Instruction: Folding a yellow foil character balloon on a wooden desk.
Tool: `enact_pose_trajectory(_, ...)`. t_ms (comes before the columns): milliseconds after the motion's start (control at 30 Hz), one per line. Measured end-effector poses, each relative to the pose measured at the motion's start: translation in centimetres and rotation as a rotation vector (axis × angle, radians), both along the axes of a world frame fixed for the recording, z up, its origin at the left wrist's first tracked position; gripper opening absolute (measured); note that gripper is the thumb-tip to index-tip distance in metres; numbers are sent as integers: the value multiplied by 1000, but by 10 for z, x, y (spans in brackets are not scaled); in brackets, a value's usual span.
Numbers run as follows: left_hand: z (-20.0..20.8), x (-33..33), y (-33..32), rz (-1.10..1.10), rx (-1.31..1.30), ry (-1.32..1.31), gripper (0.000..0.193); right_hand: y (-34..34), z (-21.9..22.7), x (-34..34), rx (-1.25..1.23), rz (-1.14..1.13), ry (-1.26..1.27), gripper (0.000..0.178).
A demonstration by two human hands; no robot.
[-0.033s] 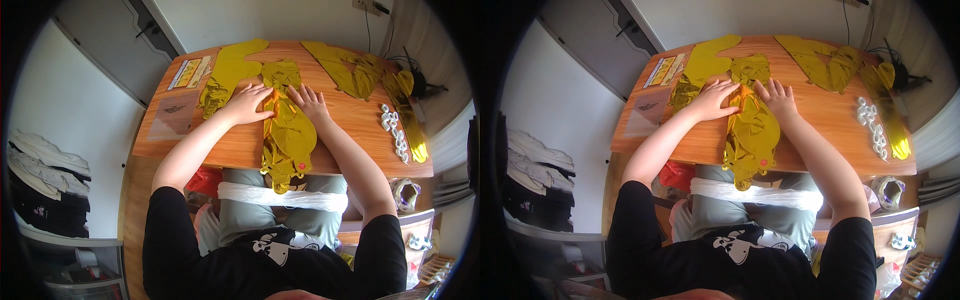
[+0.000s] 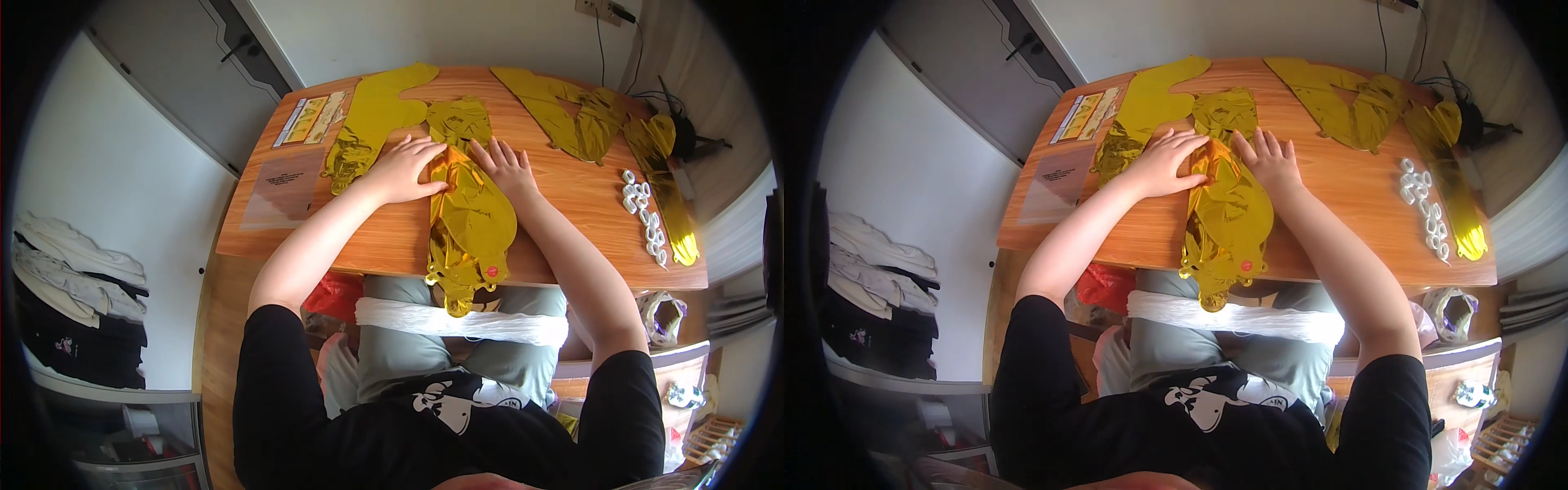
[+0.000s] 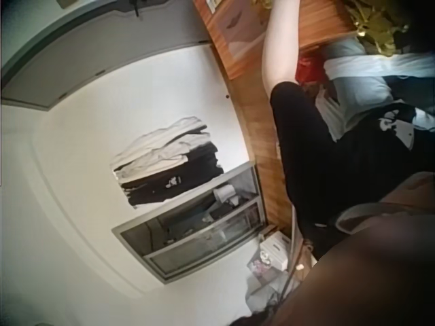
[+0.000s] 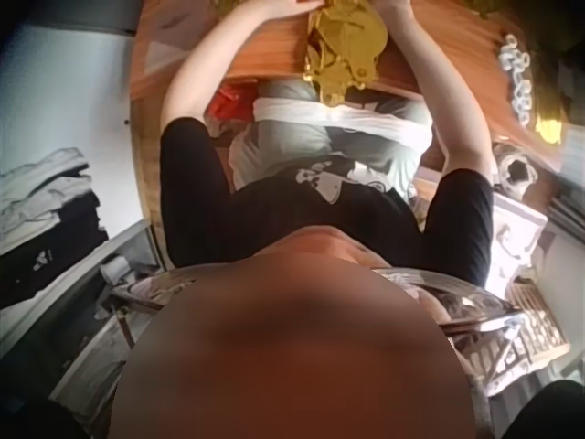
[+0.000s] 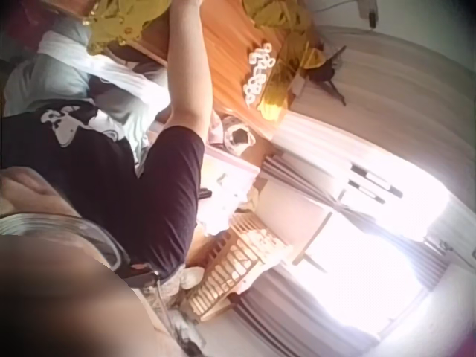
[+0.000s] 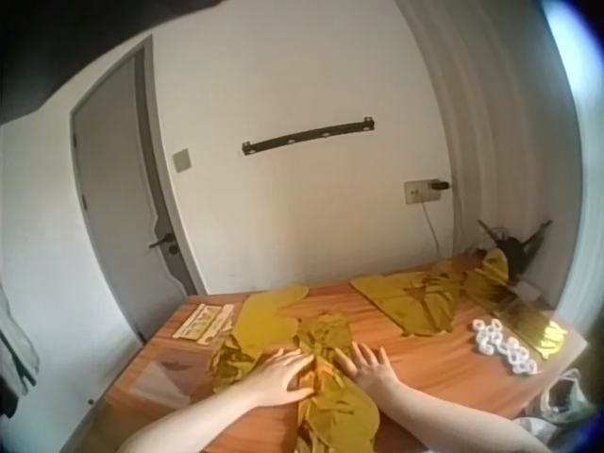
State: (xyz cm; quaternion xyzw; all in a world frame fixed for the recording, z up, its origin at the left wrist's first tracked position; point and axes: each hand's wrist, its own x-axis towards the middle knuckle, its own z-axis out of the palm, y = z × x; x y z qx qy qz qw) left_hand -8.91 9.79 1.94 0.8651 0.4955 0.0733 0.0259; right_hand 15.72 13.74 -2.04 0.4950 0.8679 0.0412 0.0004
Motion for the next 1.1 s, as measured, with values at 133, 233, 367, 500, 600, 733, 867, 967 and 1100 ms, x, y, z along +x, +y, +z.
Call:
enact_pose_trajectory(133, 0, 2, 0, 2, -37, -54, 77, 6, -9, 1, 46, 10, -9, 72)
enact_pose_trajectory(233, -13, 2, 4, -55, -50, -74, 78, 9, -13, -2, 57, 12, 11, 66)
enact_pose_trajectory(367, -22, 3, 10, -139, -52, 8, 78, 18, -27, 2, 157, 25, 4, 49)
enact_pose_trajectory(500, -23, 3, 13, -183, -48, 18, 74, 21, -32, 5, 175, 53, 72, 41)
enact_pose_trajectory(600, -23, 5, 13, -184, -36, 54, 71, 20, -27, 8, 137, 50, -50, 46)
enact_pose_trajectory(733, -25, 2, 12, -166, -37, 67, 71, 0, 0, 11, 73, 95, 1, 55)
enact_pose_trajectory(867, -28, 2, 13, -185, -13, 59, 74, 5, 8, 15, -157, 88, 245, 62)
enact_pose_trajectory(967, -29, -2, 12, -184, -16, 3, 78, 3, 33, 24, -262, 141, 328, 61)
enact_pose_trajectory(1100, -19, 5, 9, -193, -32, -110, 82, 24, 23, 40, -304, 147, 340, 67)
